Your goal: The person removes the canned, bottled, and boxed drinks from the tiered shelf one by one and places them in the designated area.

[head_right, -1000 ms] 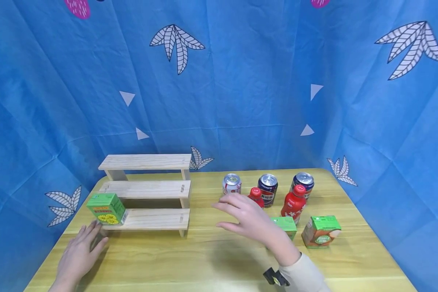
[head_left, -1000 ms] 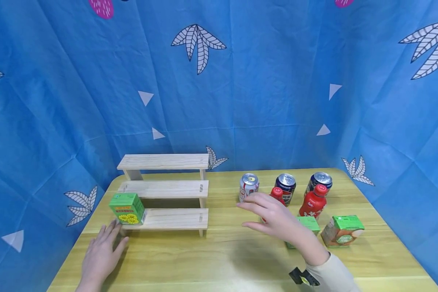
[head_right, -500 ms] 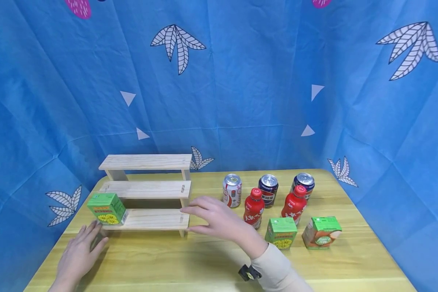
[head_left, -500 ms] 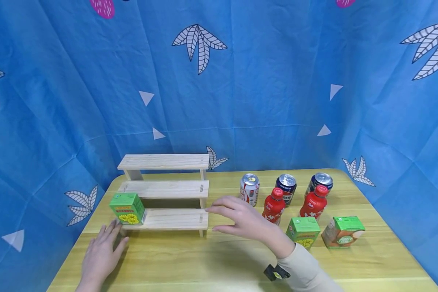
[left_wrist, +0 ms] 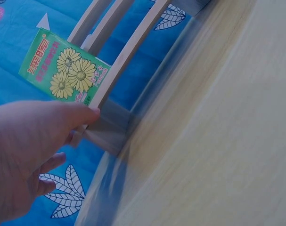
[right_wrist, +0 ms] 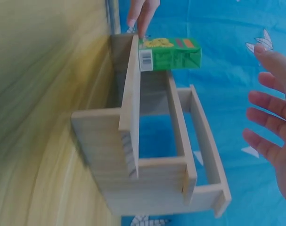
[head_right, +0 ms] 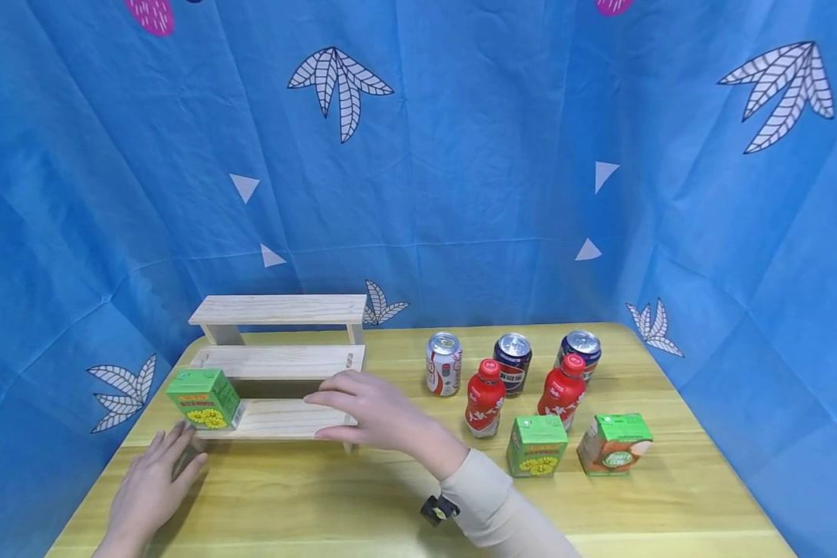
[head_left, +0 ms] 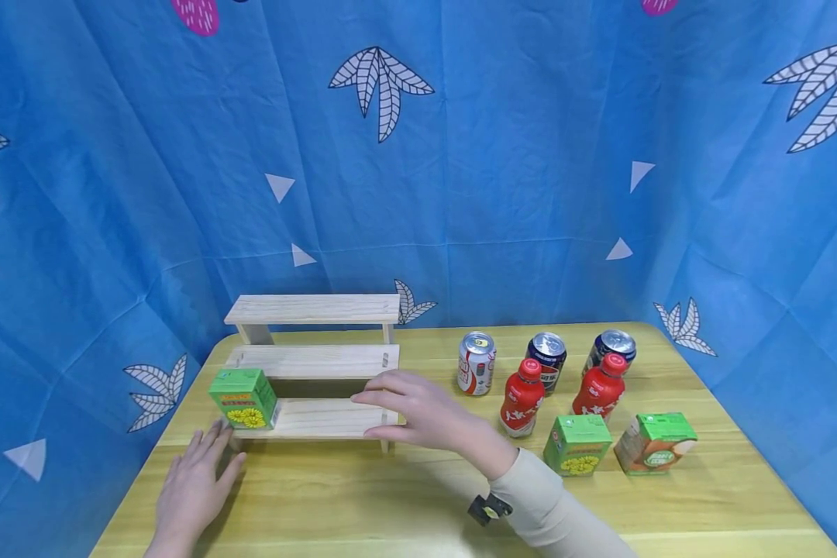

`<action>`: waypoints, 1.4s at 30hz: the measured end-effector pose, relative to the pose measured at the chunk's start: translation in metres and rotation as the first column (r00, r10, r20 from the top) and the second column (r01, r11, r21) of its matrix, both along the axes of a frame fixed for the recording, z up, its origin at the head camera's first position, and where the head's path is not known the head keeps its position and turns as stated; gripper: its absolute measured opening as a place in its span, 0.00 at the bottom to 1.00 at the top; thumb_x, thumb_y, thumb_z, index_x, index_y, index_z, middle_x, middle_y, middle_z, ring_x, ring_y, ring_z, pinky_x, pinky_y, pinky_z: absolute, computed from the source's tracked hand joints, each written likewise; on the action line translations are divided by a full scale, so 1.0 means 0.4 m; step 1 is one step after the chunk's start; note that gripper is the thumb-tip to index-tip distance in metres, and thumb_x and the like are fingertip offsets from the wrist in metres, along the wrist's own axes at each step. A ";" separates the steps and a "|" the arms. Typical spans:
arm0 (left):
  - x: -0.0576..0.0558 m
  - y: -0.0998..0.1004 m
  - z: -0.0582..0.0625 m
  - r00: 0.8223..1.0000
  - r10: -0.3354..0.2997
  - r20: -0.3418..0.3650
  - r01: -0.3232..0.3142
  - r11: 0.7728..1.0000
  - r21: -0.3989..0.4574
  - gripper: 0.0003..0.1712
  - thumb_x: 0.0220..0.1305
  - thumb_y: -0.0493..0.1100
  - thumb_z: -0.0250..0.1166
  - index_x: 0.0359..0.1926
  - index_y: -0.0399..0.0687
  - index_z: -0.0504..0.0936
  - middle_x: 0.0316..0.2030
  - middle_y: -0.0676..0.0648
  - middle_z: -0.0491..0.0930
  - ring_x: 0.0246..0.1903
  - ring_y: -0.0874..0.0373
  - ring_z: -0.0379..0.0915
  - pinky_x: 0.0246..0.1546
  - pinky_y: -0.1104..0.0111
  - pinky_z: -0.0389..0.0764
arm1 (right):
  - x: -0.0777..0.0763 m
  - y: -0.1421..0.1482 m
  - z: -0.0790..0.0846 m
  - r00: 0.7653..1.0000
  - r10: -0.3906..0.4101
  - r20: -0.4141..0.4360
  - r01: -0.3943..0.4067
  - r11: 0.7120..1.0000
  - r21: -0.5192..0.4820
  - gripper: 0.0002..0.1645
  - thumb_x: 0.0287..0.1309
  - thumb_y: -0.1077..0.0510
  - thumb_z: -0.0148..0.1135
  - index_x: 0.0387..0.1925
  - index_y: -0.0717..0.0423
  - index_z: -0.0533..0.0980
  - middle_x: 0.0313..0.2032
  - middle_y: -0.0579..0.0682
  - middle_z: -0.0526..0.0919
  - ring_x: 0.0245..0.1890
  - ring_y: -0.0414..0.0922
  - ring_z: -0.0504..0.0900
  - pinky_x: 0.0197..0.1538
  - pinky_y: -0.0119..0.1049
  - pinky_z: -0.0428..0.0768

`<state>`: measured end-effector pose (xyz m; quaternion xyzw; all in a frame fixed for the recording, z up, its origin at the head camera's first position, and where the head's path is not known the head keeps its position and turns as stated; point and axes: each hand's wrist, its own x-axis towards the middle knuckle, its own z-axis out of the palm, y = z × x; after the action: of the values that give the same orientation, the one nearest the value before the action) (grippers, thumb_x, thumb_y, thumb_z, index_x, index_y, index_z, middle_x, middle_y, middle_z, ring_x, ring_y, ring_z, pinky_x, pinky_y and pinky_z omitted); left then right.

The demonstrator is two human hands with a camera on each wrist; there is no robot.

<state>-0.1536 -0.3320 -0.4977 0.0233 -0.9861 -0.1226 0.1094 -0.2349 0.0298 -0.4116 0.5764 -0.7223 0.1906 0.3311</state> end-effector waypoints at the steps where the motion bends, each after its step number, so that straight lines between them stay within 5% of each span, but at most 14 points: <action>1: 0.000 0.000 0.000 1.000 -0.001 -0.005 0.001 1.000 0.000 0.36 0.70 0.59 0.54 0.67 0.36 0.68 0.70 0.31 0.61 0.67 0.27 0.54 0.63 0.28 0.53 | -0.002 -0.009 0.001 1.000 0.005 -0.005 -0.005 1.000 0.003 0.30 0.50 0.43 0.72 0.53 0.50 0.79 0.46 0.46 0.83 0.49 0.39 0.80 0.58 0.29 0.79; 11: -0.002 0.002 0.004 0.999 -0.006 -0.034 0.006 1.000 -0.003 0.35 0.70 0.58 0.56 0.66 0.36 0.68 0.70 0.31 0.61 0.67 0.27 0.55 0.62 0.28 0.54 | -0.014 -0.095 0.025 0.998 0.039 -0.045 -0.038 0.999 0.020 0.29 0.53 0.41 0.69 0.54 0.50 0.79 0.47 0.45 0.83 0.50 0.38 0.80 0.64 0.27 0.74; 24: -0.001 0.005 0.007 1.000 0.006 0.017 -0.006 1.000 0.006 0.36 0.70 0.58 0.55 0.67 0.36 0.67 0.70 0.30 0.60 0.68 0.27 0.53 0.63 0.28 0.53 | -0.025 -0.186 0.019 0.996 -0.084 0.026 0.080 0.991 0.108 0.29 0.59 0.37 0.63 0.57 0.46 0.78 0.51 0.41 0.82 0.54 0.36 0.78 0.64 0.24 0.73; 42: -0.003 0.000 0.002 1.000 0.011 0.020 -0.011 1.000 -0.002 0.36 0.70 0.59 0.54 0.68 0.37 0.67 0.70 0.31 0.60 0.68 0.27 0.53 0.64 0.28 0.52 | -0.060 -0.305 0.010 0.962 -0.213 0.169 0.180 0.965 0.190 0.32 0.61 0.37 0.60 0.62 0.46 0.74 0.54 0.41 0.81 0.55 0.36 0.79 0.62 0.25 0.75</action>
<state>-0.1546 -0.3320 -0.4970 0.0300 -0.9872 -0.1207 0.1000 -0.2591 -0.0921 -0.4075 0.5078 -0.8178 0.1469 0.2275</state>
